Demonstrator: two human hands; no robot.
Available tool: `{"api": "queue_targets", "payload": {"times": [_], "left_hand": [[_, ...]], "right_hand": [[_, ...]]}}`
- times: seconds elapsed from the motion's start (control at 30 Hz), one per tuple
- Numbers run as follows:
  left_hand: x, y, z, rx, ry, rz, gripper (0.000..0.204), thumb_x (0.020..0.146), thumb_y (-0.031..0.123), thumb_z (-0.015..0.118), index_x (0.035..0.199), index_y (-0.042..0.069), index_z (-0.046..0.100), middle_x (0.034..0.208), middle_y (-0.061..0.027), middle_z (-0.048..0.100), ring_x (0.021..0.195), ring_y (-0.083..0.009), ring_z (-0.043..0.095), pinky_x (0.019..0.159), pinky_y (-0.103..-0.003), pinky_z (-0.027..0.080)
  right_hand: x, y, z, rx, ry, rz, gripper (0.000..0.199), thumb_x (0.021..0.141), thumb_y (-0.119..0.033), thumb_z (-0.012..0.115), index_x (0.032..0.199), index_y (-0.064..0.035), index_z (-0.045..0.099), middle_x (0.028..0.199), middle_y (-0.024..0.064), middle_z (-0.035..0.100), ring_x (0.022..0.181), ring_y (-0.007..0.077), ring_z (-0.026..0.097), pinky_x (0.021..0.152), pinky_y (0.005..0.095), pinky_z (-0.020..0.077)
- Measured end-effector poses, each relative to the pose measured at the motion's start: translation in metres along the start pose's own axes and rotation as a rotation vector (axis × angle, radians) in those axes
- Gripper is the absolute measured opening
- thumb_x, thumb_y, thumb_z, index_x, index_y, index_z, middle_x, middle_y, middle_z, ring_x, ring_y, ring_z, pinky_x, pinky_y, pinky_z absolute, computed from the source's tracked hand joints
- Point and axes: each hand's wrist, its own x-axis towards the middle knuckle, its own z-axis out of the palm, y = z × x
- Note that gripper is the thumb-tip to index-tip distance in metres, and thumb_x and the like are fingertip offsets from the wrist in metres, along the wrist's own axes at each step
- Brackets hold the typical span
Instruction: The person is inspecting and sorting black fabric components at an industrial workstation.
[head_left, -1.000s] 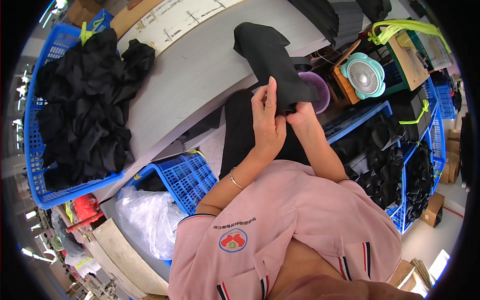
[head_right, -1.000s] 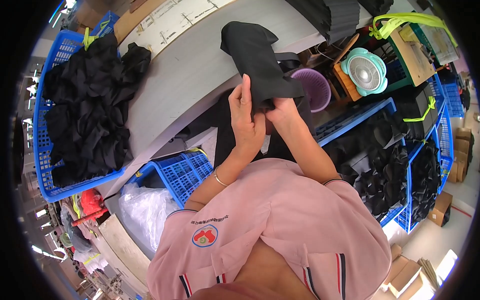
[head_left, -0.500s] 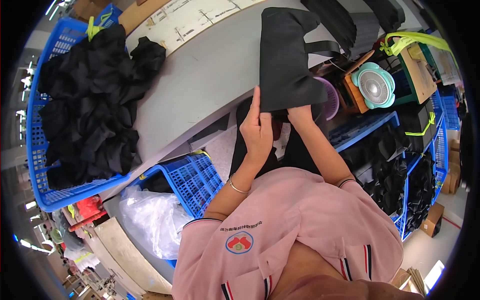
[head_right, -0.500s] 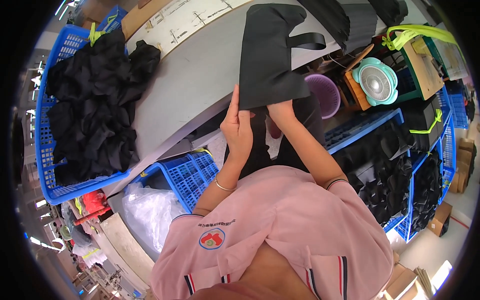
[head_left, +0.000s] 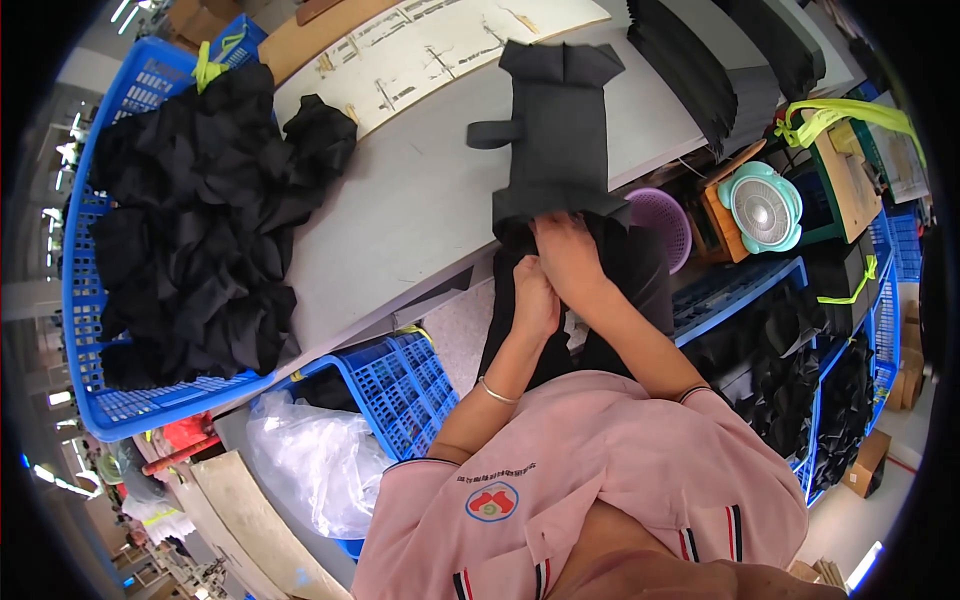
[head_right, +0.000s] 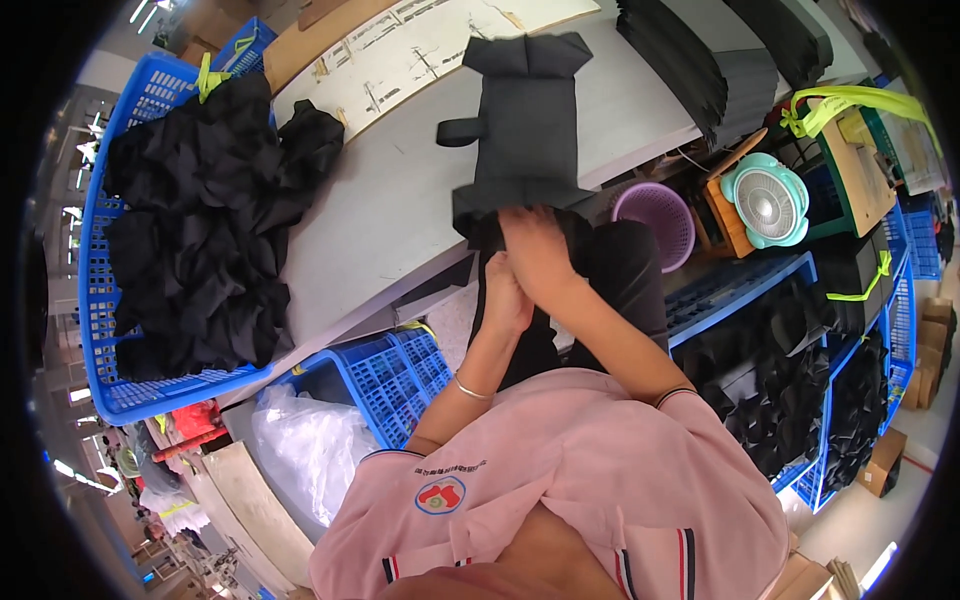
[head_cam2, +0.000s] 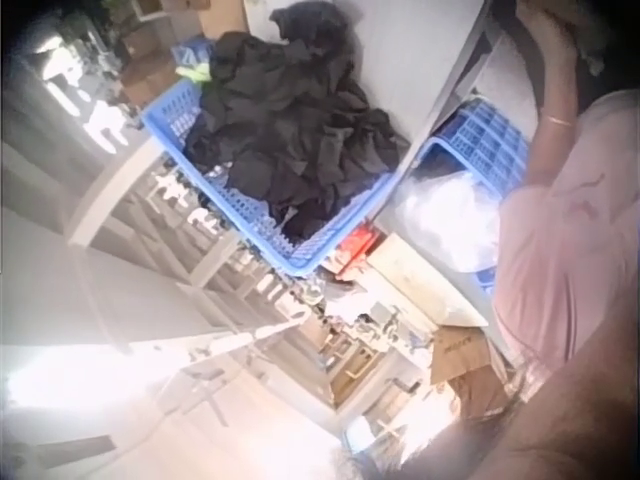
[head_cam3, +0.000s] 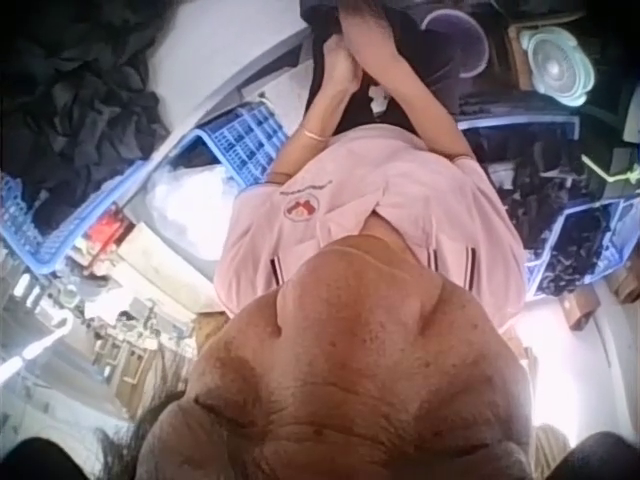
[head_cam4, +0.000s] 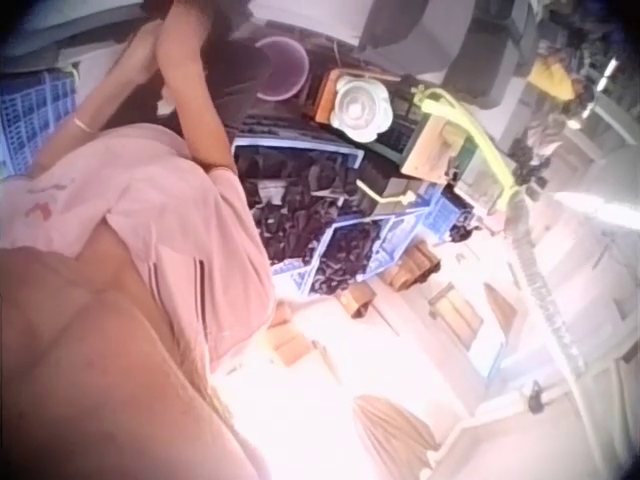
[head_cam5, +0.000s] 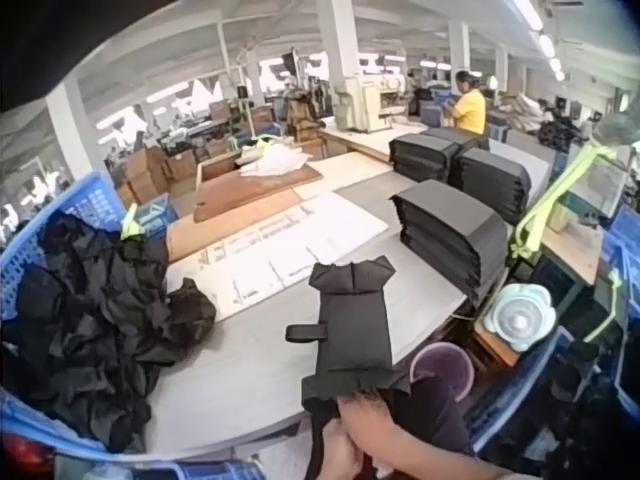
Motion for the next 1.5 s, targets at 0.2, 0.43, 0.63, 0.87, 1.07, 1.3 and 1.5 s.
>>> {"api": "queue_targets", "payload": {"times": [0.2,0.43,0.63,0.87,1.07,1.3,1.5], "left_hand": [[-0.014,-0.003,0.016,0.085,0.067,0.131,0.024,0.090,0.005,0.053,0.067,0.002,0.056,0.069,0.0017,0.056,0.063,-0.0058,0.048,0.055,-0.024,0.036],[-0.012,-0.001,-0.016,0.293,0.161,0.185,0.019,0.097,0.009,0.055,0.112,-0.003,0.058,0.097,-0.0056,0.063,0.088,-0.0118,0.058,0.078,-0.027,0.048],[-0.025,0.048,-0.010,0.509,0.388,0.494,0.033,0.092,0.007,0.068,0.121,0.000,0.056,0.102,-0.0042,0.062,0.089,-0.0119,0.059,0.081,-0.026,0.050],[-0.038,0.101,0.022,1.015,-0.051,0.703,0.013,0.092,0.004,0.066,0.105,0.004,0.070,0.088,-0.0045,0.070,0.076,-0.0084,0.064,0.071,-0.024,0.052],[0.105,0.117,0.017,1.726,-0.752,1.026,0.043,0.088,0.008,0.066,0.130,0.006,0.059,0.142,-0.0135,0.052,0.137,-0.0378,0.040,0.112,-0.047,0.034],[0.133,0.104,-0.009,2.292,-0.364,0.828,0.079,0.091,0.039,0.048,0.158,0.009,0.017,0.164,-0.0132,0.018,0.153,-0.0260,0.013,0.121,-0.047,0.008],[0.122,0.077,-0.019,2.261,-0.390,0.905,0.093,0.089,0.053,0.058,0.158,0.009,0.016,0.164,-0.0135,0.015,0.152,-0.0296,0.012,0.120,-0.049,0.012]], "right_hand": [[-0.004,0.002,-0.008,0.002,-0.229,-0.073,0.040,0.081,-0.017,0.065,0.120,-0.0078,0.061,0.110,0.0113,0.064,0.104,0.0328,0.062,0.088,0.0473,0.0496],[-0.011,0.005,0.012,0.098,-0.393,0.086,0.037,0.097,-0.029,0.053,0.129,-0.0130,0.056,0.122,0.0133,0.060,0.108,0.0363,0.060,0.091,0.0539,0.0459],[-0.025,0.000,0.008,0.146,-0.488,-0.004,0.035,0.093,-0.022,0.055,0.126,-0.0136,0.058,0.121,0.0129,0.060,0.102,0.0358,0.062,0.088,0.0536,0.0483],[-0.026,0.025,0.005,0.322,-0.350,-0.156,0.031,0.086,-0.020,0.062,0.117,-0.0140,0.062,0.112,0.0097,0.061,0.107,0.0323,0.059,0.093,0.0516,0.0444],[-0.036,0.026,0.010,0.230,-0.456,-0.299,0.038,0.081,-0.014,0.062,0.120,-0.0143,0.063,0.114,0.0095,0.061,0.115,0.0288,0.056,0.099,0.0513,0.0435],[-0.074,0.054,-0.002,0.399,0.268,0.091,0.056,0.079,-0.016,0.075,0.128,-0.0065,0.052,0.130,0.0145,0.050,0.129,0.0310,0.046,0.117,0.0496,0.0274],[-0.076,0.055,0.012,1.312,0.126,0.893,0.053,0.079,-0.018,0.080,0.124,-0.0022,0.058,0.119,0.0131,0.060,0.107,0.0257,0.060,0.092,0.0365,0.0492]]}}
